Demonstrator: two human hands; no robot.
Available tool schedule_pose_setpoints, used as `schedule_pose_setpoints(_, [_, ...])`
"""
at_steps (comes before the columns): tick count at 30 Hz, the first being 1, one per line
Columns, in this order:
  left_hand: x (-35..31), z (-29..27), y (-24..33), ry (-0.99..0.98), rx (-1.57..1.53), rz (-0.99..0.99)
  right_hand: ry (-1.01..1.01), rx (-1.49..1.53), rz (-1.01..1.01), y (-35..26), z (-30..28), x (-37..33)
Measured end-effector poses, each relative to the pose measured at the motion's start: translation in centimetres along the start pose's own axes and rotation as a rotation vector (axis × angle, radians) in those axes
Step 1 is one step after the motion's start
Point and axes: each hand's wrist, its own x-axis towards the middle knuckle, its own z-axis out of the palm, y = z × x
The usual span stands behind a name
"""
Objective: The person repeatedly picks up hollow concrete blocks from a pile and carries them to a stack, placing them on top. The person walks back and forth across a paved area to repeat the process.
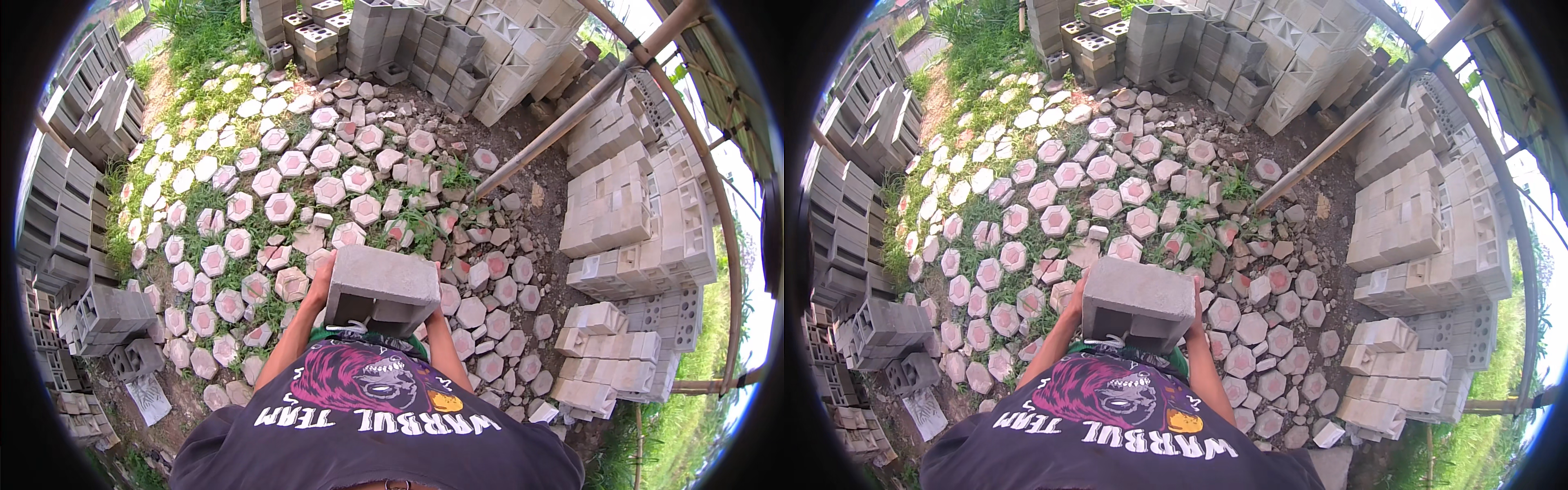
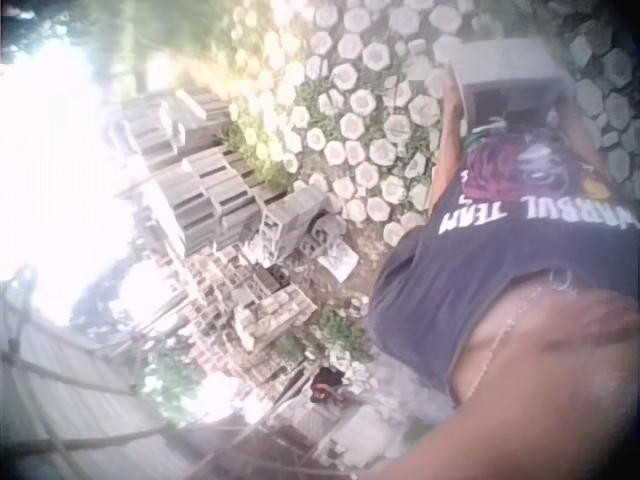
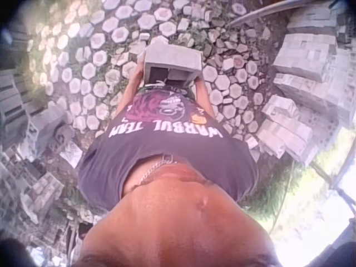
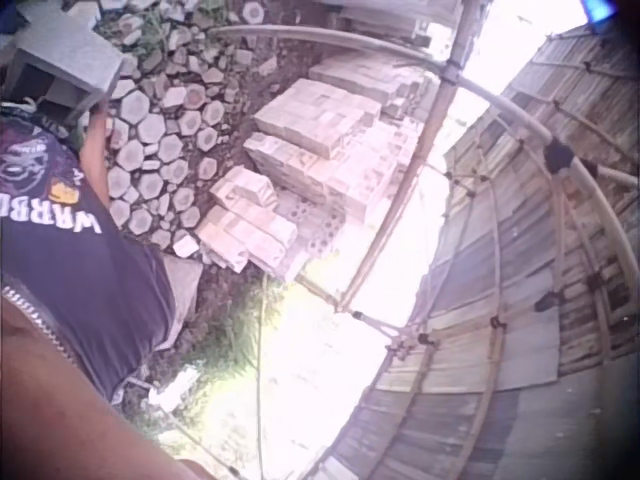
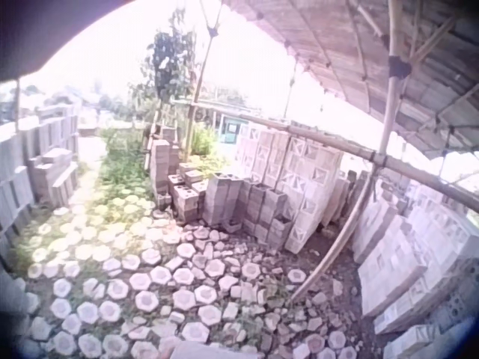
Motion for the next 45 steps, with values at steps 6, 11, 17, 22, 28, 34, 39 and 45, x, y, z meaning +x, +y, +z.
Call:
schedule_pose_setpoints(6, [12.7, -4.2, 0.2, 0.054, -0.093, 0.069, -0.151, -0.054, -0.006, -5.1, 2.8, 14.6])
schedule_pose_setpoints(11, [18.8, -1.9, 3.1, 0.169, -0.038, 0.066, -0.1, -0.411, -0.226, -10.7, 5.0, 20.6])
schedule_pose_setpoints(17, [25.8, -0.8, 6.7, 0.14, -0.047, 0.003, -0.083, -0.205, -0.263, -12.4, 3.3, 25.6])
schedule_pose_setpoints(22, [33.7, -1.0, 7.8, 0.032, 0.0, -0.095, 0.008, -0.011, -0.121, -14.6, 3.1, 28.7])
schedule_pose_setpoints(28, [44.4, -1.3, 11.8, -0.057, 0.065, -0.099, 0.122, 0.029, -0.15, -16.8, 6.0, 35.7])
schedule_pose_setpoints(34, [58.1, -8.0, 18.9, -0.173, 0.131, -0.17, 0.137, 0.04, -0.143, -18.5, 13.0, 48.7])
schedule_pose_setpoints(39, [65.0, -12.3, 27.3, -0.145, 0.051, -0.078, 0.094, 0.014, -0.114, -20.3, 19.4, 59.2])
schedule_pose_setpoints(45, [70.1, -16.6, 30.2, -0.05, 0.026, -0.151, 0.067, -0.011, -0.04, -21.6, 24.4, 67.2])
